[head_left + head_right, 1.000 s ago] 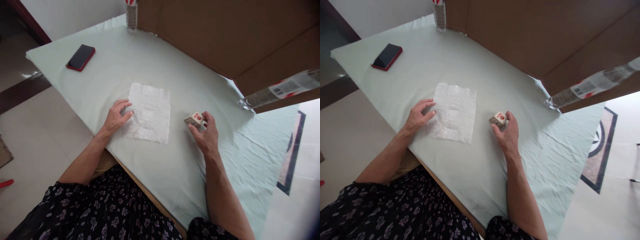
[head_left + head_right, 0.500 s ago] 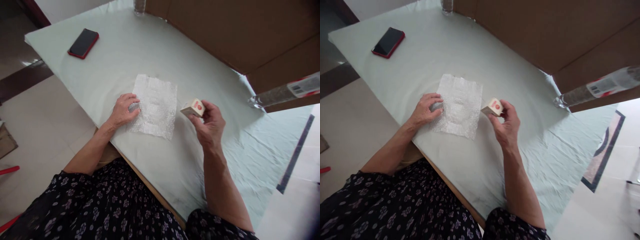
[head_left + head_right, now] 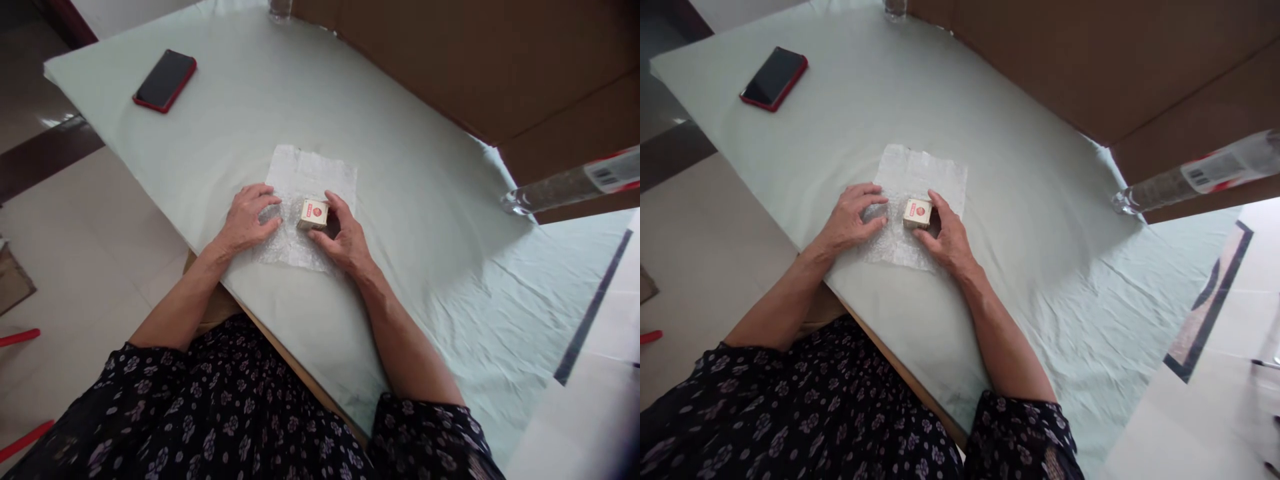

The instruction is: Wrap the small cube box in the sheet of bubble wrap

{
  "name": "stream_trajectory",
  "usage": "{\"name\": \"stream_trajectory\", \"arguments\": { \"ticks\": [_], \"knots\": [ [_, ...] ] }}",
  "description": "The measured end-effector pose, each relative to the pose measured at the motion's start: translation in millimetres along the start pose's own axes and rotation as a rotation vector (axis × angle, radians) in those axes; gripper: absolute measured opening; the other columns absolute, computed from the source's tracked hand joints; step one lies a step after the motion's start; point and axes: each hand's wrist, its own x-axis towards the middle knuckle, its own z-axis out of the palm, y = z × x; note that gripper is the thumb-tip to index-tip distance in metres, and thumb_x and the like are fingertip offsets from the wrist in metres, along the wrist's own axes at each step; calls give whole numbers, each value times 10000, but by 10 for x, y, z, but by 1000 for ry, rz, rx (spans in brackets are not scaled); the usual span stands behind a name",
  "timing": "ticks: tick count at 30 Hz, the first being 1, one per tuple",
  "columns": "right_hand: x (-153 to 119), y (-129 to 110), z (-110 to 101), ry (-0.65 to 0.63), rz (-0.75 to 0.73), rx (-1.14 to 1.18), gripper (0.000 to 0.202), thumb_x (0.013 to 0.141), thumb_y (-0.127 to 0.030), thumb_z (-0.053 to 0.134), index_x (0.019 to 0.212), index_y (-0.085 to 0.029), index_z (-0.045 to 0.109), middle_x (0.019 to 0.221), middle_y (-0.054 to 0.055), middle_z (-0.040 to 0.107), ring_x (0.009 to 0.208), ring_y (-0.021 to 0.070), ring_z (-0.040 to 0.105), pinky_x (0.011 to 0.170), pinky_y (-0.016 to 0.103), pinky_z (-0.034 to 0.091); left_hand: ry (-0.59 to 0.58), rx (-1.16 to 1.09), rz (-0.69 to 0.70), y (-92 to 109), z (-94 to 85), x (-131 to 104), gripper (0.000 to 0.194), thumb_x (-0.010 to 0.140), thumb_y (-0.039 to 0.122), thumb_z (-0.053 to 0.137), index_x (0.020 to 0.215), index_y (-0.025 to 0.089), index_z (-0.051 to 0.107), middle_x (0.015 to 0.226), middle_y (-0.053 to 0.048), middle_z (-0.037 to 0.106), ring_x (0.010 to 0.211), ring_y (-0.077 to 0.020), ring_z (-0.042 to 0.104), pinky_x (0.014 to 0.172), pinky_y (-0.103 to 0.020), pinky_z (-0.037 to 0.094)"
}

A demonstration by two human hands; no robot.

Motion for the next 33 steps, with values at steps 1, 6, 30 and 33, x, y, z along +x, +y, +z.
{"name": "stream_trajectory", "arguments": {
  "ticks": [1, 6, 30, 33],
  "knots": [
    [-11, -2, 1, 1, 2, 10, 754, 812, -424, 761, 1496, -314, 464, 1404, 73, 642, 1250, 306, 629, 1120, 524, 468, -2, 1, -6, 2, -3, 2, 319, 808, 314, 662, 1107, 213, 712, 1307, -111, 679, 1277, -303, 588, 1132, -500, 419],
    [-1, -61, 16, 32, 26, 26, 549, 864, -418, 706, 1381, -297, 568, 1338, 61, 688, 1180, 289, 672, 1085, 507, 492, -10, 19, -17, 27, -6, 3, 322, 793, 316, 663, 1095, 219, 719, 1300, -110, 682, 1283, -306, 584, 1129, -500, 422],
    [-17, -58, 34, 19, 14, -40, 581, 863, -418, 711, 1411, -303, 556, 1439, 75, 638, 1310, 304, 603, 1151, 540, 440, 8, -37, -53, 94, -67, -46, 308, 818, 295, 653, 1114, 230, 703, 1339, -106, 656, 1292, -300, 574, 1139, -509, 434],
    [-23, -47, 19, 6, -14, 12, 672, 843, -433, 733, 1460, -297, 502, 1462, 96, 611, 1319, 299, 595, 1159, 526, 432, 10, -55, -3, 221, -264, -178, 333, 868, 329, 647, 1186, 235, 673, 1395, -112, 618, 1339, -303, 542, 1150, -517, 434]
  ]
}}
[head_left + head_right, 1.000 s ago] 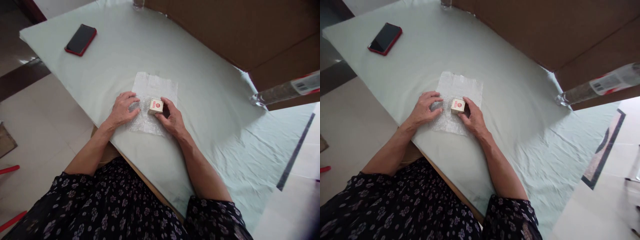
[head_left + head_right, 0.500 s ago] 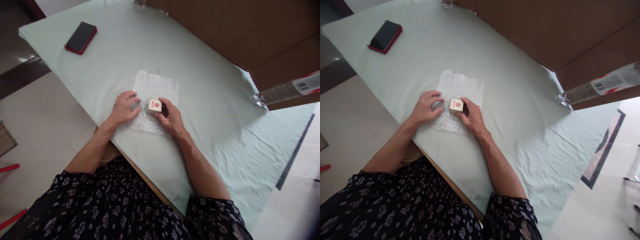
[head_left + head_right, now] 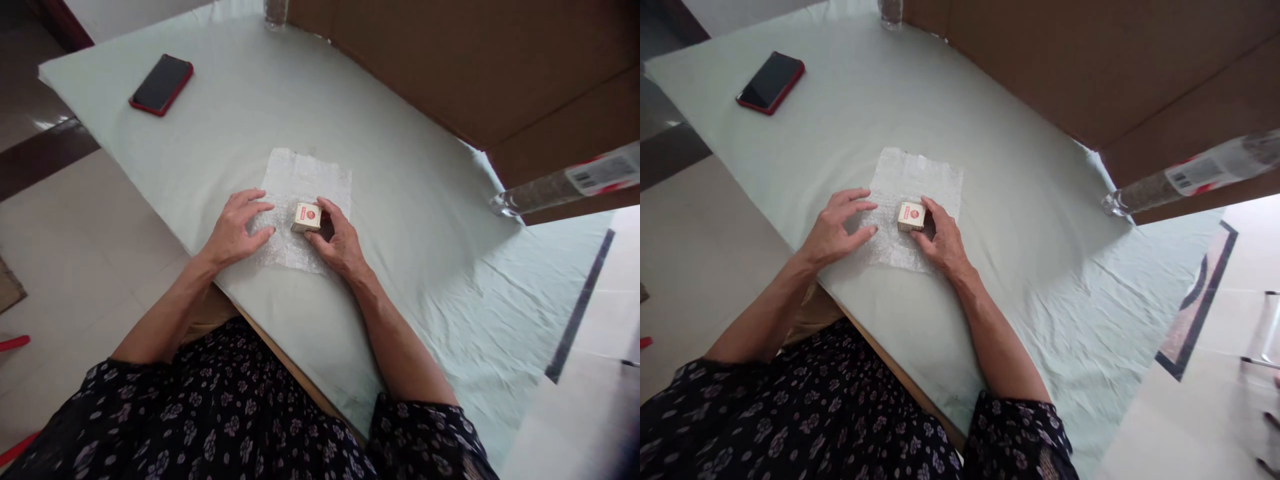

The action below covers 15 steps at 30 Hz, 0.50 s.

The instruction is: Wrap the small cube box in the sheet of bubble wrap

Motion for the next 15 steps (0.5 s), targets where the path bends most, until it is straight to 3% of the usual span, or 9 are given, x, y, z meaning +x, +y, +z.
{"name": "stream_trajectory", "arguments": {
  "ticks": [4, 8, 11, 15],
  "knots": [
    [12, 45, -54, 11, -8, 136, 749, 814, -528, 756, 1468, -288, 481, 1465, 119, 594, 1323, 293, 594, 1144, 502, 454, -138, 100, 188, 264, -211, -268, 478, 821, 367, 761, 1266, 242, 640, 1520, -144, 516, 1487, -380, 378, 1202, -579, 357],
    [43, 70, -112, 29, 85, 229, 702, 811, -658, 716, 1389, -293, 550, 1430, 112, 617, 1283, 290, 620, 1093, 493, 497, -288, 229, 233, 445, -140, -439, 667, 781, 192, 767, 1410, 216, 547, 1619, -207, 383, 1526, -427, 306, 1212, -631, 321],
    [58, 69, -131, 21, 128, 259, 685, 801, -693, 709, 1340, -289, 586, 1396, 107, 640, 1273, 286, 626, 1095, 485, 499, -261, 253, 208, 486, 10, -422, 599, 804, 89, 673, 1379, 222, 571, 1621, -193, 390, 1522, -413, 327, 1200, -627, 353],
    [64, 64, -149, 38, 149, 311, 697, 772, -691, 745, 1315, -281, 596, 1387, 116, 640, 1263, 284, 633, 1089, 480, 509, -202, 245, 219, 484, 170, -309, 363, 831, 59, 614, 1165, 183, 689, 1584, -191, 447, 1502, -400, 375, 1192, -601, 387]
  ]
}}
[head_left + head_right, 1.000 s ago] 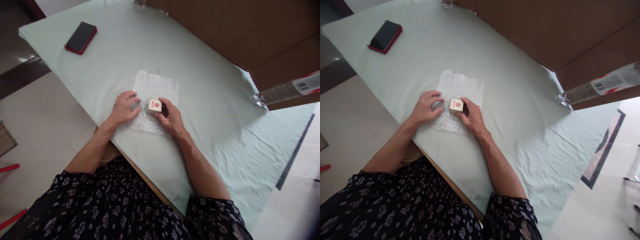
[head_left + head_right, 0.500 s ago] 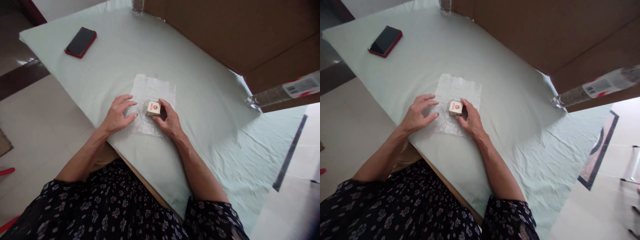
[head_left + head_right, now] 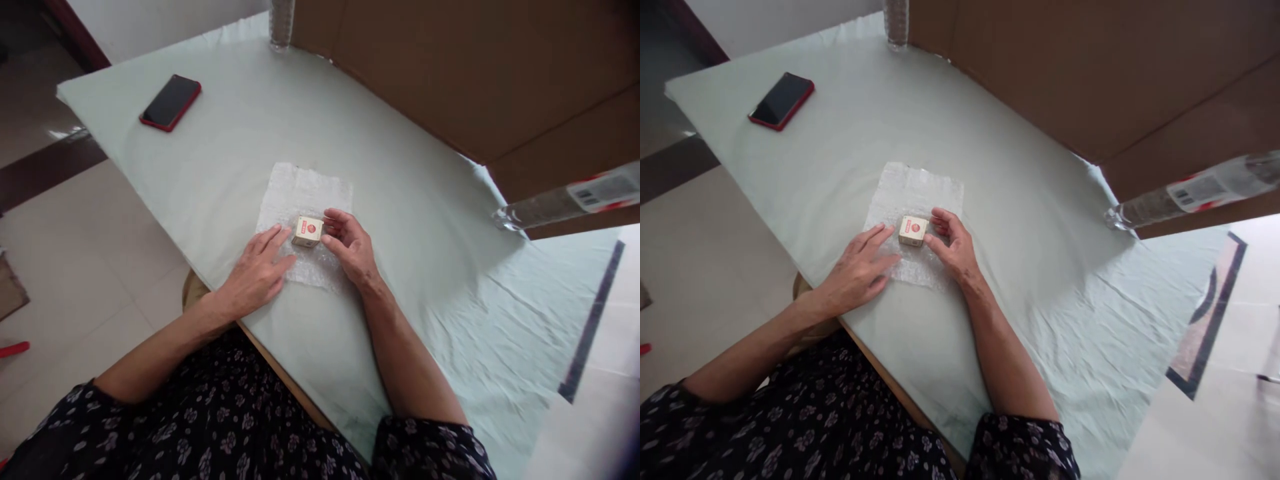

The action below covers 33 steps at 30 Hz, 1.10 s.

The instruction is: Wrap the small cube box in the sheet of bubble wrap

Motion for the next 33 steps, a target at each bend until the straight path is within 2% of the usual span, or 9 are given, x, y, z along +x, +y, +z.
{"name": "stream_trajectory", "arguments": {
  "ticks": [5, 11, 16, 19, 21, 24, 27, 30, 33],
  "knots": [
    [12, -42, -30, -8, -2, -9, 706, 767, -700, 746, 1324, -291, 604, 1400, 107, 634, 1294, 291, 615, 1084, 491, 519, 85, -58, -25, -21, 69, 105, 180, 860, 81, 616, 960, 188, 720, 1572, -135, 481, 1488, -374, 403, 1178, -589, 414],
    [52, -154, -159, 19, -15, 45, 628, 793, -677, 740, 1282, -293, 647, 1357, 88, 676, 1289, 288, 625, 1101, 501, 508, 158, -166, -64, -59, 3, 285, 95, 913, 171, 613, 888, 204, 699, 1482, -117, 571, 1421, -326, 498, 1153, -557, 446],
    [22, -370, -396, -238, 35, -26, 698, 782, -682, 749, 1368, -327, 614, 1418, 79, 654, 1341, 319, 595, 1096, 535, 498, 154, -315, -212, -106, -13, 515, 51, 877, 208, 637, 894, 201, 685, 1405, -126, 642, 1294, -301, 604, 1038, -518, 543],
    [7, -426, -394, -260, 3, -195, 725, 725, -603, 834, 1356, -308, 630, 1411, 91, 654, 1270, 324, 636, 1035, 518, 534, 158, -405, -268, -109, 0, 609, 68, 860, 212, 630, 905, 198, 680, 1364, -111, 675, 1228, -268, 646, 899, -409, 600],
    [7, -412, -315, -212, -31, -244, 602, 751, -553, 824, 1273, -291, 677, 1318, 81, 703, 1183, 301, 673, 987, 484, 553, 158, -455, -282, -103, 4, 643, 74, 855, 217, 622, 902, 197, 676, 1318, -97, 703, 1173, -248, 672, 773, -326, 597],
    [16, -363, -167, -116, -60, -233, 270, 846, -472, 733, 1022, -268, 735, 1202, 60, 742, 1117, 270, 686, 962, 448, 546, 178, -507, -309, -96, 11, 656, 69, 861, 234, 616, 896, 201, 665, 1242, -82, 737, 1119, -236, 692, 648, -261, 547],
    [24, -332, -71, -68, -69, -182, 179, 874, -412, 682, 824, -242, 705, 1164, 62, 747, 1097, 255, 689, 974, 432, 524, 219, -538, -327, -98, 27, 638, 60, 876, 246, 615, 866, 201, 653, 1201, -77, 749, 1113, -232, 695, 733, -295, 565],
    [17, -330, -36, -67, -65, -139, 192, 862, -413, 685, 783, -238, 680, 1118, 54, 750, 1026, 239, 694, 944, 415, 527, 250, -576, -314, -106, 50, 607, 69, 877, 251, 629, 835, 199, 646, 1158, -71, 754, 1088, -221, 701, 881, -357, 569],
    [1, -337, -18, -62, -67, -134, 207, 850, -423, 696, 758, -240, 662, 1066, 43, 746, 973, 225, 686, 928, 406, 529, 262, -609, -321, -113, 72, 579, 89, 872, 260, 639, 805, 203, 643, 1126, -66, 756, 1068, -215, 704, 929, -382, 558]
  ]
}}
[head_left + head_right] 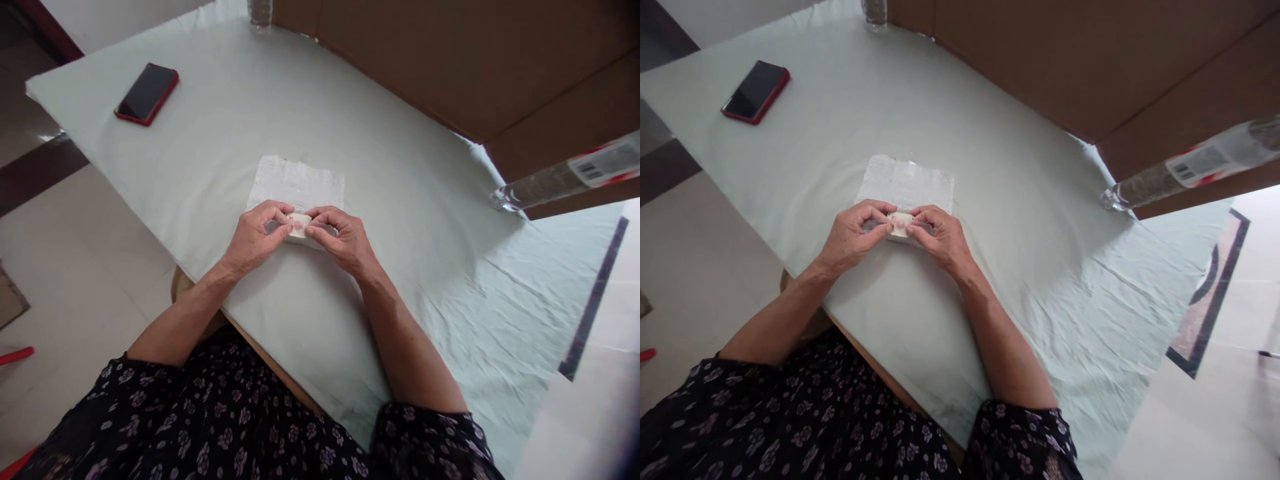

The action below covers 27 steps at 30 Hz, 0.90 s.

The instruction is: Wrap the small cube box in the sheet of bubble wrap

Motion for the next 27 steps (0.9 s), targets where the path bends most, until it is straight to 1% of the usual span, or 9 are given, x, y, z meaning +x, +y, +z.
{"name": "stream_trajectory", "arguments": {
  "ticks": [7, 12, 15, 19, 24, 27],
  "knots": [
    [-30, -30, 38, 18, -1, -19, 166, 851, -352, 694, 750, -231, 643, 1016, 33, 738, 944, 207, 681, 894, 367, 516, 19, -59, -16, -11, 23, -35, 126, 873, 268, 649, 767, 200, 639, 1079, -60, 755, 1030, -203, 705, 928, -373, 547],
    [-41, -74, 26, 12, 19, -32, 193, 862, -361, 689, 740, -219, 641, 1005, 39, 741, 935, 194, 677, 899, 348, 501, 22, -76, -13, 1, 32, -38, 131, 867, 261, 649, 755, 193, 647, 1057, -59, 756, 990, -186, 699, 896, -336, 533],
    [-37, -97, 20, 12, 47, -23, 210, 848, -375, 695, 727, -211, 642, 979, 44, 744, 915, 192, 673, 871, 337, 498, 24, -97, -14, 7, 35, -37, 132, 859, 249, 649, 742, 188, 646, 1036, -62, 754, 963, -175, 694, 852, -305, 521],
    [-37, -105, 26, 0, 83, 1, 224, 839, -388, 683, 716, -209, 625, 955, 46, 746, 882, 188, 668, 822, 323, 496, 12, -108, -51, 26, 32, -39, 139, 850, 267, 654, 735, 188, 647, 1016, -63, 750, 954, -178, 688, 842, -305, 510],
    [-29, -79, 22, 2, 108, 6, 218, 807, -387, 679, 707, -206, 612, 961, 54, 747, 884, 192, 667, 834, 331, 495, -39, -123, -117, 64, 6, -9, 144, 826, 296, 651, 730, 189, 646, 1020, -62, 749, 978, -193, 678, 875, -321, 506],
    [-23, -84, 14, -9, 122, 3, 221, 788, -395, 674, 701, -205, 603, 946, 54, 750, 872, 192, 665, 826, 332, 491, -65, -110, -167, 84, -28, 36, 123, 792, 305, 667, 759, 187, 672, 952, -47, 742, 943, -192, 668, 868, -317, 501]
  ]
}}
